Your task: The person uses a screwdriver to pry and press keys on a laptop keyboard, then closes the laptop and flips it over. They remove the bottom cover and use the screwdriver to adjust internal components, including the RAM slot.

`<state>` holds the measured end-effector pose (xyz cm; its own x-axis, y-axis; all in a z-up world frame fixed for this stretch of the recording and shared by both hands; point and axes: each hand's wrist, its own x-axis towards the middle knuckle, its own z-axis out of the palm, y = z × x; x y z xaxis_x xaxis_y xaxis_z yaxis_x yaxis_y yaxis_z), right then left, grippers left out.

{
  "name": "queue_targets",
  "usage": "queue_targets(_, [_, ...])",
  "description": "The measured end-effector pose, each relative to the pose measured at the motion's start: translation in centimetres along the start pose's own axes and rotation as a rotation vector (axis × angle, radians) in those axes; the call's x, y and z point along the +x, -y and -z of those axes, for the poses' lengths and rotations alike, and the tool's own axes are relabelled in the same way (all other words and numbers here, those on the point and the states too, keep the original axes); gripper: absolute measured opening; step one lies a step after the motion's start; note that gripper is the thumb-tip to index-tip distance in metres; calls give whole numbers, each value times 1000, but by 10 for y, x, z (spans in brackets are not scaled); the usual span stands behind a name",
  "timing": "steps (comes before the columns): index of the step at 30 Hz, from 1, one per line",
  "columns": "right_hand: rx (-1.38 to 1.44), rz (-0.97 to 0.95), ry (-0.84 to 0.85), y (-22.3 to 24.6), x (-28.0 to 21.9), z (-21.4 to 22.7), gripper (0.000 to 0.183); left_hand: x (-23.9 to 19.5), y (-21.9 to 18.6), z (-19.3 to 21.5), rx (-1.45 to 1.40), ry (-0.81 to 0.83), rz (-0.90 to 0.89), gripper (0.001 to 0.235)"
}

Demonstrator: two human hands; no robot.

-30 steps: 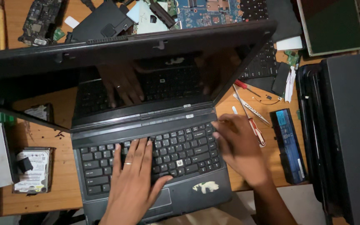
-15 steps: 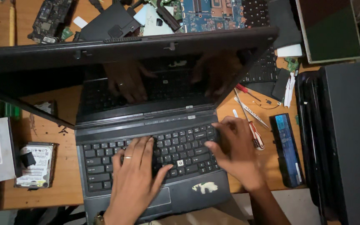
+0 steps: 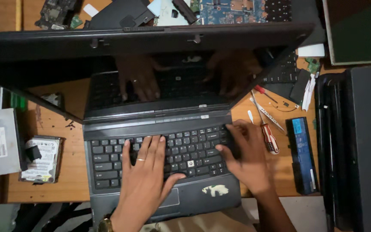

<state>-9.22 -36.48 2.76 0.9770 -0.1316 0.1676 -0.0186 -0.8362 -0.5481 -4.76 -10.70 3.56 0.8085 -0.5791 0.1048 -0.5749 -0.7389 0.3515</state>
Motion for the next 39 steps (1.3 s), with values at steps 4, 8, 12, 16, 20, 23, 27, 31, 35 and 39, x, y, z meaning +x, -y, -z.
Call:
queue_targets(4, [20,-8,15,0,-1,1,51,0,2,4,-32,7,17,81])
queue_targets(8, [2,15,-5,-2,0,1,52,2,-1,8,-83,8,10,82])
queue_targets(12, [-6,-9,-2,-4,-1,-1,52,4,-2,9,-59,-9,-30,88])
queue_targets(16, [-12,8,9,-5,-2,-1,57,4,-4,9,-56,-9,-26,92])
queue_targets(20, [-113,155,25,-9,-4,0,66,0,-6,4,-56,0,-20,97])
queue_targets(23, [-137,245,38,-12,-6,-3,79,-2,-3,-1,13,66,-9,98])
queue_targets(27, [-171,248,67,-14,-7,-3,87,1,-1,-2,40,78,1,98])
queue_targets(31, [-160,175,104,-20,-15,-5,82,-3,2,1,-3,24,-3,91])
queue_targets(35, [-156,99,107,-26,-12,-4,65,1,2,8,-62,10,-38,85])
queue_targets(39, [-49,94,47,-23,-13,8,71,5,0,16,-58,77,-49,82])
